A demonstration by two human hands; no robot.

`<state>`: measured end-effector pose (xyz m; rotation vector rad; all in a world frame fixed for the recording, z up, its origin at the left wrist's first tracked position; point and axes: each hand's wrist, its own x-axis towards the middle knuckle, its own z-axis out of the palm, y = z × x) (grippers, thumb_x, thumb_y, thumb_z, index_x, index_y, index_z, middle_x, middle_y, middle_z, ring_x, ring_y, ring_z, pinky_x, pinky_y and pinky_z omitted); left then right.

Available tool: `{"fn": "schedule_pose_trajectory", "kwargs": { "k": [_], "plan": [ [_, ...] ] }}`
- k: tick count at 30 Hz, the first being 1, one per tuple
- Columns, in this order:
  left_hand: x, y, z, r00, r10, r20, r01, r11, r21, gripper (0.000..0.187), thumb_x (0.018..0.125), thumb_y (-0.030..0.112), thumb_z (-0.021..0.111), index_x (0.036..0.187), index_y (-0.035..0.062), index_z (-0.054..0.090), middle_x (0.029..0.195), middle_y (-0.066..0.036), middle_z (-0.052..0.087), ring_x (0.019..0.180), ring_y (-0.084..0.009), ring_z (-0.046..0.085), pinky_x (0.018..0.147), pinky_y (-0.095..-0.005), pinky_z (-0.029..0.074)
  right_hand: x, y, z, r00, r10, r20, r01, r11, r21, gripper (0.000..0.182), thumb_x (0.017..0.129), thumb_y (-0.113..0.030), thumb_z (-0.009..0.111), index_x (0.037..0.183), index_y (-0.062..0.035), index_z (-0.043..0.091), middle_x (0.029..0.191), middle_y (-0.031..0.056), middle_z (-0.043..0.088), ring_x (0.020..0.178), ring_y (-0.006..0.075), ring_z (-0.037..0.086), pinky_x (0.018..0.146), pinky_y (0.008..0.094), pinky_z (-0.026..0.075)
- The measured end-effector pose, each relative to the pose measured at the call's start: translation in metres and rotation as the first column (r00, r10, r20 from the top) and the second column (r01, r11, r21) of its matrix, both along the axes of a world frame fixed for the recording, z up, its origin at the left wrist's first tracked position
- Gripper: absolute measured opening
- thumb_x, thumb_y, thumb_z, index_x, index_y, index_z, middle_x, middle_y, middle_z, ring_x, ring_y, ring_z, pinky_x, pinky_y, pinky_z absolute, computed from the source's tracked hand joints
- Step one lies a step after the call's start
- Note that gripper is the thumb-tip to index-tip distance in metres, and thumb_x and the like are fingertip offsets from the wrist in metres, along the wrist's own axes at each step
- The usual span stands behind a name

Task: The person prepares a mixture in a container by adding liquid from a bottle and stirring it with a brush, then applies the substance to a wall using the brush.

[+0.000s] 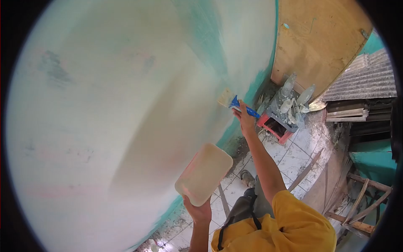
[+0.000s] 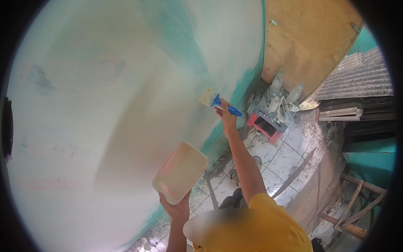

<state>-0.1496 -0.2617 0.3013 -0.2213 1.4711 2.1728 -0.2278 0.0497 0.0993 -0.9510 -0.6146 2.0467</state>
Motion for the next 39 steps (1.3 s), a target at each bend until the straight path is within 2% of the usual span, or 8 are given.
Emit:
{"fn": "schedule_pose_trajectory", "kwargs": {
  "k": [6, 9, 14, 23, 26, 29, 36, 39],
  "plan": [
    [0.002, -0.011, -0.005, 0.999, 0.014, 0.043, -0.013, 0.999, -0.031, 0.059, 0.103, 0.052, 0.039, 0.15, 0.0155, 0.036, 0.147, -0.008, 0.045, 0.134, -0.0293, 0.049, 0.103, -0.0511, 0.049, 0.006, 0.018, -0.029, 0.985, -0.049, 0.166, 0.03, 0.993, 0.112, 0.042, 0.098, -0.032, 0.067, 0.12, 0.0034, 0.066, 0.108, 0.0121, 0.072, 0.092, 0.0211, 0.073, 0.084, 0.0311, 0.059],
    [0.003, -0.01, -0.001, 0.999, 0.013, 0.053, -0.012, 1.0, -0.009, 0.059, 0.104, 0.052, 0.039, 0.149, 0.0152, 0.037, 0.147, -0.008, 0.046, 0.133, -0.0295, 0.049, 0.103, -0.0509, 0.049, -0.008, 0.02, 0.053, 0.994, -0.068, 0.089, 0.038, 0.952, 0.305, 0.034, 0.097, -0.026, 0.069, 0.109, 0.0067, 0.068, 0.094, 0.0109, 0.073, 0.079, 0.0177, 0.072, 0.072, 0.0274, 0.057],
    [0.002, -0.012, -0.003, 0.997, 0.017, 0.072, -0.018, 1.0, 0.003, 0.058, 0.104, 0.052, 0.038, 0.149, 0.0149, 0.037, 0.146, -0.009, 0.046, 0.133, -0.03, 0.05, 0.103, -0.0508, 0.049, -0.001, 0.019, 0.202, 0.993, -0.024, -0.118, 0.071, 0.906, 0.417, 0.034, 0.102, -0.027, 0.063, 0.116, 0.0033, 0.066, 0.112, 0.0115, 0.072, 0.09, 0.0174, 0.072, 0.086, 0.0313, 0.058],
    [0.005, 0.0, -0.002, 0.998, 0.052, 0.035, -0.051, 0.999, -0.017, 0.057, 0.103, 0.048, 0.04, 0.148, 0.0135, 0.038, 0.144, -0.01, 0.047, 0.131, -0.03, 0.051, 0.1, -0.0515, 0.052, -0.012, 0.004, -0.004, 0.997, 0.006, -0.075, 0.003, 0.994, 0.111, 0.034, 0.101, -0.029, 0.062, 0.113, 0.0026, 0.063, 0.102, 0.0134, 0.072, 0.089, 0.0207, 0.073, 0.082, 0.0307, 0.059],
    [0.006, -0.001, -0.004, 0.985, -0.061, -0.161, 0.022, 0.972, -0.235, 0.057, 0.103, 0.048, 0.04, 0.149, 0.0129, 0.037, 0.144, -0.01, 0.046, 0.132, -0.0303, 0.051, 0.101, -0.0514, 0.052, -0.002, 0.001, -0.054, 0.999, 0.009, 0.037, -0.011, 0.998, 0.063, 0.031, 0.101, -0.03, 0.062, 0.112, -0.0004, 0.062, 0.104, 0.0163, 0.073, 0.092, 0.0226, 0.073, 0.082, 0.0327, 0.059],
    [0.006, -0.009, -0.009, 0.999, 0.013, 0.037, -0.013, 1.0, 0.001, 0.057, 0.104, 0.049, 0.039, 0.149, 0.0124, 0.037, 0.145, -0.01, 0.046, 0.131, -0.0305, 0.051, 0.101, -0.0516, 0.051, 0.006, 0.005, -0.05, 0.99, 0.052, 0.128, -0.06, 0.996, 0.063, 0.032, 0.102, -0.029, 0.061, 0.114, 0.0007, 0.062, 0.098, 0.015, 0.074, 0.087, 0.0229, 0.074, 0.079, 0.0323, 0.059],
    [0.009, -0.013, -0.007, 0.999, 0.018, 0.042, -0.019, 1.0, 0.025, 0.059, 0.105, 0.052, 0.037, 0.149, 0.0129, 0.037, 0.145, -0.01, 0.047, 0.133, -0.0311, 0.051, 0.103, -0.0517, 0.05, -0.007, 0.02, 0.144, 0.993, 0.004, 0.115, -0.067, 0.835, 0.546, 0.035, 0.102, -0.028, 0.061, 0.107, 0.0056, 0.066, 0.089, 0.0158, 0.074, 0.082, 0.021, 0.074, 0.074, 0.0297, 0.059],
    [0.011, -0.013, -0.001, 0.998, 0.029, 0.049, -0.032, 0.998, 0.047, 0.059, 0.105, 0.052, 0.036, 0.15, 0.0136, 0.037, 0.145, -0.01, 0.047, 0.133, -0.0311, 0.051, 0.104, -0.0517, 0.05, -0.009, 0.021, 0.24, 0.999, 0.006, -0.052, 0.024, 0.836, 0.548, 0.037, 0.102, -0.03, 0.06, 0.111, 0.0056, 0.066, 0.091, 0.0159, 0.074, 0.083, 0.0217, 0.074, 0.076, 0.0299, 0.059]
  ]
}}
